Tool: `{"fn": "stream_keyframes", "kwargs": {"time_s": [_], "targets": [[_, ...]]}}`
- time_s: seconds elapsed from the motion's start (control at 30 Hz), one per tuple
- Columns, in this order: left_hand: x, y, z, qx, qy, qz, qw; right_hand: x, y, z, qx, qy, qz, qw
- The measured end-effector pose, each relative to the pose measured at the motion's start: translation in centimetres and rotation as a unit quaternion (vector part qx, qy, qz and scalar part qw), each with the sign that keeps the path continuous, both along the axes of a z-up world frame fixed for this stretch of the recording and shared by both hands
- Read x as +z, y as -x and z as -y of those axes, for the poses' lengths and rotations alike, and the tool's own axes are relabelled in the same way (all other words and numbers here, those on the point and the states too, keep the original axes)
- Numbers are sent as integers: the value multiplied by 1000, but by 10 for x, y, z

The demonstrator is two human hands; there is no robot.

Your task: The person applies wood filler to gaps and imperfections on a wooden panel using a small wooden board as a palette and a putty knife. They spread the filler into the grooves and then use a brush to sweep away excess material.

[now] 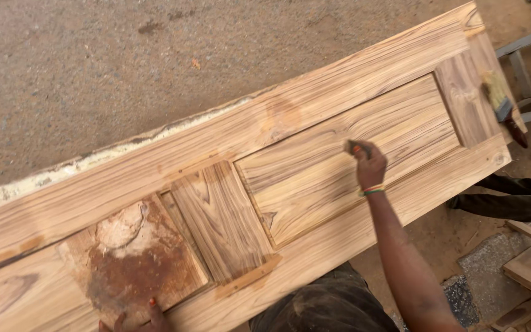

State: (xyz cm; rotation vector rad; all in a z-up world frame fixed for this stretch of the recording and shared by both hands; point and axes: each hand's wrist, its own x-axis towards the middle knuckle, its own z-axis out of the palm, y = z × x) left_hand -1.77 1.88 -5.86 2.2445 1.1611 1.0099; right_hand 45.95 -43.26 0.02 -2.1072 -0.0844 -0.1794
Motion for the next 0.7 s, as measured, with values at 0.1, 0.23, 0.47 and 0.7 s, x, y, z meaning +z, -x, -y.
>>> {"fn": "stream_keyframes", "kwargs": {"time_s": [0.1,0.23,0.47,0.7], "targets": [[48,-4,22,52,74,-54,994,-4,-41,23,-30,55,2,998],[78,-15,44,116,-54,-293,948,-4,-106,-8,5,218,53,975],[36,-1,42,80,64,-121,987,-17,-121,-92,32,341,-11,939],[18,-10,47,87,40,-121,988,-28,-67,-128,84,226,4,971]]}}
